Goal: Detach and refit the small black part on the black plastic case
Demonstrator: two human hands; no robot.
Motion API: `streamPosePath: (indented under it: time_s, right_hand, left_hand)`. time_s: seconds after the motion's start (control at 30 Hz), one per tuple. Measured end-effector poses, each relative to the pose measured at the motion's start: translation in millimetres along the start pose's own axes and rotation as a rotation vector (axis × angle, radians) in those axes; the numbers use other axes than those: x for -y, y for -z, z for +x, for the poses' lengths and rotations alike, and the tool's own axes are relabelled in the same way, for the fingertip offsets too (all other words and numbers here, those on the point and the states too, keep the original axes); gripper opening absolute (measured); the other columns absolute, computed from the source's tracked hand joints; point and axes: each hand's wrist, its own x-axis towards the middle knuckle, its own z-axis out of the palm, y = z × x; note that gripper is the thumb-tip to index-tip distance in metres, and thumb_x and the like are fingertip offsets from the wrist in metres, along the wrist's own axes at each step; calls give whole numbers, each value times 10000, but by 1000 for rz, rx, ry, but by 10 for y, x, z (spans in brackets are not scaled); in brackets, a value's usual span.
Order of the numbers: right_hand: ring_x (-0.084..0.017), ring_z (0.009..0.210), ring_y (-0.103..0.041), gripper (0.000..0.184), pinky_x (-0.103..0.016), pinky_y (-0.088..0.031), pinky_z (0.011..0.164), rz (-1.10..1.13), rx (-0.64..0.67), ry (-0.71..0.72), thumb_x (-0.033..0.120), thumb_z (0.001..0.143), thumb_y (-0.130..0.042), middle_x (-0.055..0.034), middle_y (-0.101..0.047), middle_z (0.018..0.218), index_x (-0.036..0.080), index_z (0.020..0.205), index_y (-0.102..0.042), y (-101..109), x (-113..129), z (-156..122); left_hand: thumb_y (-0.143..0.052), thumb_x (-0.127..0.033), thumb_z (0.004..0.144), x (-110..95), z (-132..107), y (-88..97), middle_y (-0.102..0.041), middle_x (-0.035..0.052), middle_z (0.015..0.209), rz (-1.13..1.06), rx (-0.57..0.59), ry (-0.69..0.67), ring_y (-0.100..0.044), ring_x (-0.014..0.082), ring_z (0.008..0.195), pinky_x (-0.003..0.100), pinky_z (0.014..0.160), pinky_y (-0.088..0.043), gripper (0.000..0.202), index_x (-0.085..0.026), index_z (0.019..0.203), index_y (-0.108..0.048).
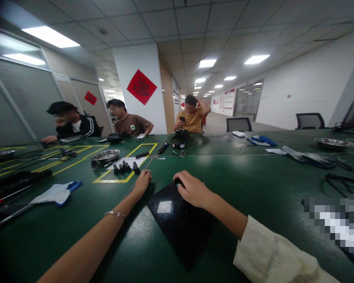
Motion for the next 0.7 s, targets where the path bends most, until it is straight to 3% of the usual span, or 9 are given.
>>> streamPosePath:
  time_s: [0.23, 0.4, 0.47, 0.53, 0.6, 0.7]
  right_hand:
    - [-173, 1009, -501, 261, -341, -370, 910, 98, 64, -2, 160, 842, -407, -91, -554, 1079, 145, 1080, -514, -38, -18, 8]
    - [-178, 969, -519, 248, -338, -379, 877, 261, 17, -86, 226, 833, -411, -65, -581, 1031, 157, 1028, -547, 24, -90, 45]
    - [-163, 859, -547, 252, -301, -426, 766, 375, -30, -185, 264, 811, -425, -44, -594, 967, 173, 1005, -558, 66, -149, 52]
    - [-128, 664, -537, 286, -238, -419, 554, 521, -66, -335, 317, 784, -438, -26, -597, 894, 190, 1016, -549, 107, -226, 47]
    - [-90, 507, -471, 334, -183, -312, 396, 671, -108, -474, 360, 755, -454, -14, -594, 855, 209, 1044, -524, 141, -309, 21]
    - [-57, 408, -395, 374, -154, -198, 324, 837, -189, -561, 375, 713, -493, -17, -603, 843, 216, 1051, -502, 182, -396, -66]
  left_hand:
    - [-371, -312, 792, 3, 2, -2, -524, -27, 618, -11, 4, -5, -509, 146, 617, 263, 590, -359, 169, -202, 805, -498]
    - [-350, -312, 807, 18, 18, -7, -509, -29, 607, -17, 6, -9, -506, 147, 614, 261, 590, -357, 177, -202, 789, -489]
    - [-338, -304, 816, 4, 14, -4, -504, -29, 602, -21, 4, -1, -506, 148, 612, 260, 589, -358, 182, -202, 794, -487]
    - [-335, -299, 825, -31, -6, 8, -510, -26, 612, -6, 9, 5, -507, 149, 615, 259, 590, -357, 182, -203, 808, -488]
    - [-352, -294, 829, -87, -45, 29, -523, -20, 632, 42, 26, -6, -510, 152, 625, 260, 591, -355, 171, -204, 826, -497]
    - [-416, -260, 809, -184, -123, 44, -551, -2, 665, 143, 94, -78, -523, 167, 655, 273, 613, -363, 140, -206, 863, -534]
